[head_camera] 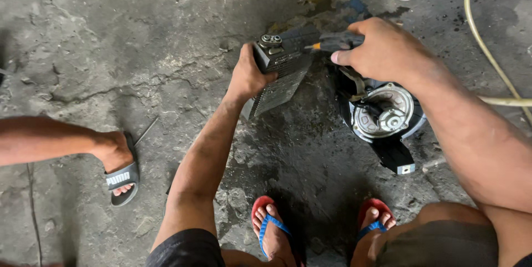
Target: The person uses a handheld air blower to clean a black mechanical component on the floor, repeatedly rotating the part to reach different surfaces. The person then picks up a metal radiator and briefly directs the blower at it.
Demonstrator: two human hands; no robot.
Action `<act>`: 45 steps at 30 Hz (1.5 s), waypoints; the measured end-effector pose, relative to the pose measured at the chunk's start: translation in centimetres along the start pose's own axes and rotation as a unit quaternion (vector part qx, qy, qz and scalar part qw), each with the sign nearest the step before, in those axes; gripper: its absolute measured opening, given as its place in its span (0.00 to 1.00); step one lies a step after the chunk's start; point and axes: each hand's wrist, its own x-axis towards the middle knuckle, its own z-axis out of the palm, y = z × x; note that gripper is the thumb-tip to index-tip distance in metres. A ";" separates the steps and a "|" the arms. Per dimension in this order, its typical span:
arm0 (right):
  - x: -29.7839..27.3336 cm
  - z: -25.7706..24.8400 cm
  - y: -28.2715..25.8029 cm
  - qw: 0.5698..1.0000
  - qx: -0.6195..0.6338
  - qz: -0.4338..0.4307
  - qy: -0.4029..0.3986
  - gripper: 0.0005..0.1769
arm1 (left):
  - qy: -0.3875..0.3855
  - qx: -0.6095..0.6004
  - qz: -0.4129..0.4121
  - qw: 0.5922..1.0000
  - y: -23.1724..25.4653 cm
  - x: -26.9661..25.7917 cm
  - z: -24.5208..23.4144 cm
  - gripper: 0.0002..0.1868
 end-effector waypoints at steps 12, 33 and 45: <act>0.7 1.2 0.0 0.999 0.040 -0.013 0.021 0.36 | 0.029 0.051 0.103 0.993 4.3 3.0 1.9 0.37; 2.1 1.3 2.2 0.988 0.121 0.028 -0.092 0.15 | -0.056 0.209 0.200 0.956 4.1 4.7 0.7 0.25; 2.3 1.7 2.6 0.984 0.160 0.019 -0.074 0.15 | -0.087 0.155 0.166 0.970 3.7 5.1 -0.6 0.27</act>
